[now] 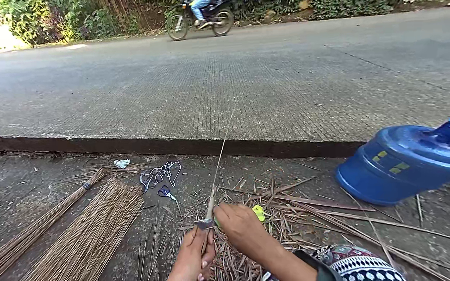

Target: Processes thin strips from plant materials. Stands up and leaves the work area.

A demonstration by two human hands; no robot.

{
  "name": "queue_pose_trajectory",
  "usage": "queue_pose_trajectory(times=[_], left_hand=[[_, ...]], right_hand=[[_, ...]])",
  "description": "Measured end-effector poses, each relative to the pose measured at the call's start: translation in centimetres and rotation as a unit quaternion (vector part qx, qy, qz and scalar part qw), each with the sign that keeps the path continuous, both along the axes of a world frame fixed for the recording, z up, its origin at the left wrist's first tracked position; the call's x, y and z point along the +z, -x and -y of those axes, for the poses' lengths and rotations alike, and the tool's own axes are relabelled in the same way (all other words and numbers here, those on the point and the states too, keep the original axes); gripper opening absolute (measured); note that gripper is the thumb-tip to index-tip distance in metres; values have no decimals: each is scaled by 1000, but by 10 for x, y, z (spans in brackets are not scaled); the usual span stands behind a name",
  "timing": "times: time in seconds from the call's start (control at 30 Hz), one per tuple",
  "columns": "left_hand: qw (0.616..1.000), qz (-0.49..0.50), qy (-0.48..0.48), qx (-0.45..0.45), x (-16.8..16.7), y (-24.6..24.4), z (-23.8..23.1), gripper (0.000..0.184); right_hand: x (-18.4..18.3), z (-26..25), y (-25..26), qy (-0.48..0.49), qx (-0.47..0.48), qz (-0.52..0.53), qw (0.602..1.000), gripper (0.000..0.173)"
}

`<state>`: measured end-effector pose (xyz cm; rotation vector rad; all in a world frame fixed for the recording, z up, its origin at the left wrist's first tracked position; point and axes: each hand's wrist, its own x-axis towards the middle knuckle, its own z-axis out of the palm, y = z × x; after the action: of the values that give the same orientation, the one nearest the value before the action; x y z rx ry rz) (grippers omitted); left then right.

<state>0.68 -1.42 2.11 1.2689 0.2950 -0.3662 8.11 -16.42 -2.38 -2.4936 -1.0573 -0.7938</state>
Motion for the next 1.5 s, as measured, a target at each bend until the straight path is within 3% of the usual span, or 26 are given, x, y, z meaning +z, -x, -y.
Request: queue_pose_trajectory(times=[0.1, 0.27, 0.4, 0.63, 0.77, 0.87, 0.97, 1.1, 1.17, 1.27, 1.37, 1.5], left_hand=[[1000, -1, 12, -22, 2, -6, 0, 41], [999, -10, 14, -51, 3, 1, 1, 43], [997, -16, 7, -70, -2, 8, 4, 43], [995, 36, -83, -44, 0, 5, 5, 34], [980, 100, -159, -67, -5, 5, 4, 28], [962, 133, -220, -96, -8, 5, 3, 26], [951, 135, -259, -103, -9, 5, 3, 24], [939, 125, -310, -76, -13, 2, -2, 23], [916, 122, -374, -84, -13, 0, -6, 26], [860, 145, -476, -109, -11, 2, -6, 34], [834, 190, -506, -108, -13, 5, 0, 35], [858, 184, -470, -90, -13, -1, -2, 32]], right_hand=[[-4, 6, -13, -6, -10, -6, 1000, 11], [6, 27, -40, 1, -122, -98, 988, 19], [15, 49, -60, -38, -212, -223, 951, 31], [13, 52, -50, -124, -111, -273, 947, 33], [18, 58, -58, -309, -12, -389, 868, 40], [23, 67, -65, -349, 14, -451, 821, 35], [17, 68, -63, -279, 20, -448, 849, 41], [13, 45, -40, -177, 90, -486, 851, 43], [15, 38, -34, -150, 128, -483, 853, 42], [25, 51, -45, -236, 66, -446, 861, 43], [24, 70, -64, -317, -39, -392, 863, 43], [19, 58, -44, -204, 57, -462, 861, 43]])
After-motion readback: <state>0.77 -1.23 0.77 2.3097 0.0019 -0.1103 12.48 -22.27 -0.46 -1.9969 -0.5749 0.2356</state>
